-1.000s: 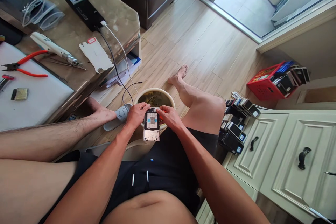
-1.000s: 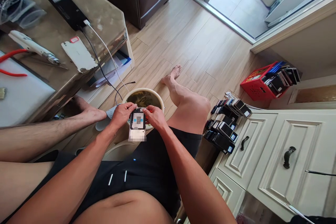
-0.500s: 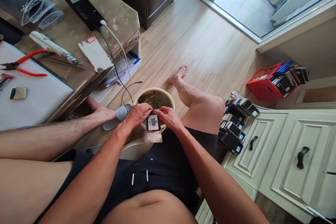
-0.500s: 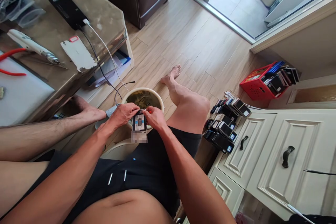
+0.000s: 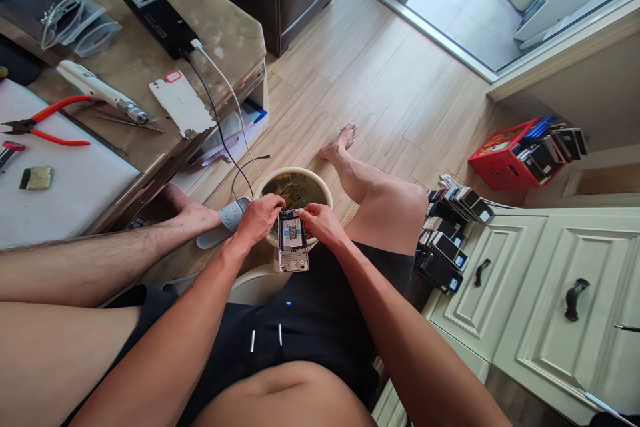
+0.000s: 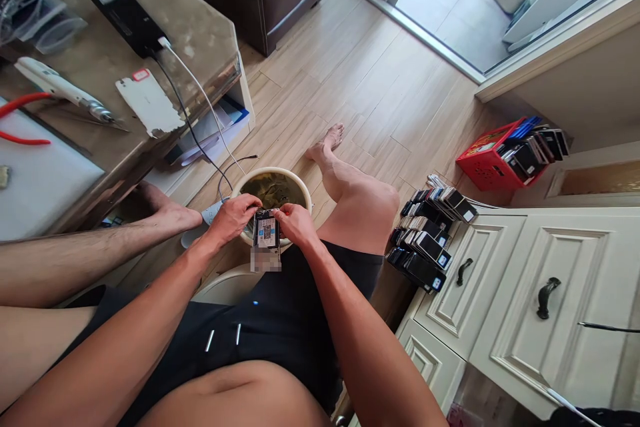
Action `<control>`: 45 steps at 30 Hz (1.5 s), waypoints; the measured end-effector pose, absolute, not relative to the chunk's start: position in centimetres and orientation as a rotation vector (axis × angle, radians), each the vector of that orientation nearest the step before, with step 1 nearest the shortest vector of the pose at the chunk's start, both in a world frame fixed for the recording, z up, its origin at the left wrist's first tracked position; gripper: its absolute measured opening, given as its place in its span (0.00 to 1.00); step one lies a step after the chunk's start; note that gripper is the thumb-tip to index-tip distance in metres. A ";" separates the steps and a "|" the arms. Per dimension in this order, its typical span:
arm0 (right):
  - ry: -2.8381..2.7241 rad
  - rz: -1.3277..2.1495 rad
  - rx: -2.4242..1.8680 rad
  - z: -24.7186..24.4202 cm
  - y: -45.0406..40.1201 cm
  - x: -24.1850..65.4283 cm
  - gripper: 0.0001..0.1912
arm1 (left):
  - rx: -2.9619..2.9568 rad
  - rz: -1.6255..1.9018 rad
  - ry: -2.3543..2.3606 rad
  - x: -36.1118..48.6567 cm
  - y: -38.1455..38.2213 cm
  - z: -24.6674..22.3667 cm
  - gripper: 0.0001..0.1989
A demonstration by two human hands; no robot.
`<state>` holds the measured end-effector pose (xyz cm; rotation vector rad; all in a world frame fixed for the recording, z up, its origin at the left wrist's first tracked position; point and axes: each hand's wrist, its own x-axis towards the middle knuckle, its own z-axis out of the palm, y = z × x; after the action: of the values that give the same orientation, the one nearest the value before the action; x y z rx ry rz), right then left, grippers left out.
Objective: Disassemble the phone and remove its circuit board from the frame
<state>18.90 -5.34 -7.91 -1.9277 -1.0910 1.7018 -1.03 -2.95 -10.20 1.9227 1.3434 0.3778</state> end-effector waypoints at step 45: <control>-1.066 1.709 -1.973 -8.1 -5.4 19.0 0.16 | 1.917 0.301 1.262 -1.0 -3.1 -10.4 0.10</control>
<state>18.95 -5.39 -8.07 -1.9730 -1.0660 1.7094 -0.96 -3.13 -10.39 1.9168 1.2619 0.3008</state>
